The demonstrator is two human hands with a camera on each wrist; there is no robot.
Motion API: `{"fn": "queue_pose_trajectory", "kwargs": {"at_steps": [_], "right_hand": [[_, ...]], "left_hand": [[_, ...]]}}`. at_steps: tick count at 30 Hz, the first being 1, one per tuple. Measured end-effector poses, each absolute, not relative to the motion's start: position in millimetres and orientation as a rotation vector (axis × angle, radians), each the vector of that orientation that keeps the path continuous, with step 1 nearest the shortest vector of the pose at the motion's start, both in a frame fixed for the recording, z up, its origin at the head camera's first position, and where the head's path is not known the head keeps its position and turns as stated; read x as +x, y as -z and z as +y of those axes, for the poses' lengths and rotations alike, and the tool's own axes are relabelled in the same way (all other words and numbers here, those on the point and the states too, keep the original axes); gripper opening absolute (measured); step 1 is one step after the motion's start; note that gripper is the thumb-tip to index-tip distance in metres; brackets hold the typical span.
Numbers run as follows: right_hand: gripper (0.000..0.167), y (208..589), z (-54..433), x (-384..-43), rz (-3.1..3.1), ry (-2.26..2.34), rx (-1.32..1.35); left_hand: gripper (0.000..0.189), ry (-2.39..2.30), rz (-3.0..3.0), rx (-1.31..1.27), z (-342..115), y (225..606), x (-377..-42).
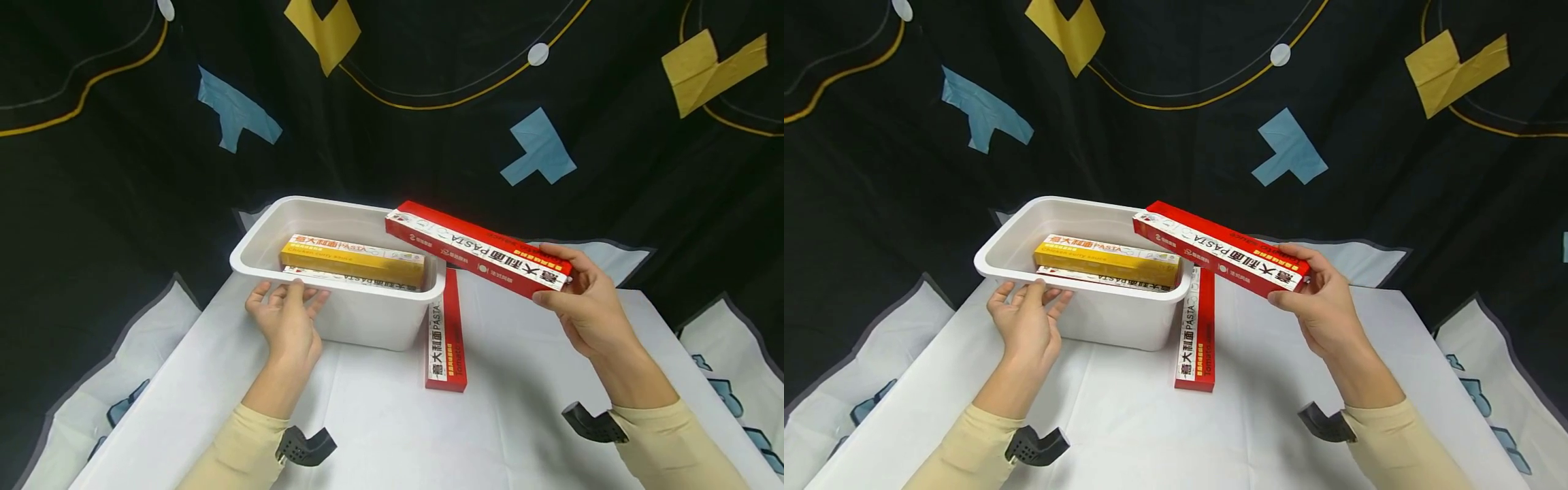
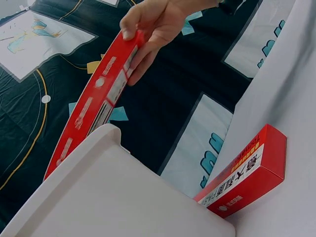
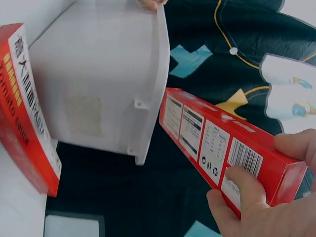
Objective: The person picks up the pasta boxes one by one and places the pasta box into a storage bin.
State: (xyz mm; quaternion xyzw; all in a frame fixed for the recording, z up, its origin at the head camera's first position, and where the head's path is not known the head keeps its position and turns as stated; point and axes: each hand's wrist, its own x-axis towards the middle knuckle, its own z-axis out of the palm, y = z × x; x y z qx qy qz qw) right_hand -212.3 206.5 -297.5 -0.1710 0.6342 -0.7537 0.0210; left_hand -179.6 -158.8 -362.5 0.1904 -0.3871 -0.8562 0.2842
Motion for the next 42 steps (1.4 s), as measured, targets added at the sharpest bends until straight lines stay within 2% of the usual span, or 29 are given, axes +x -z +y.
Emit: {"fn": "queue_pose_trajectory", "kwargs": {"at_steps": [9,18,28,42], "right_hand": [[0.062,299,172,-235,2.007,2.125,-0.619],[0.055,302,132,-256,2.016,1.974,-0.722],[0.066,307,90,-270,2.067,1.838,-0.697],[0.072,307,51,-282,2.153,1.608,-0.632]], "left_hand": [[0.047,2.293,-1.033,0.511,-158,362,-179],[0.051,2.296,-1.067,0.507,-159,362,-178],[0.052,2.299,-1.048,0.503,-159,364,-178],[0.05,2.285,-1.052,0.505,-158,364,-179]]}}
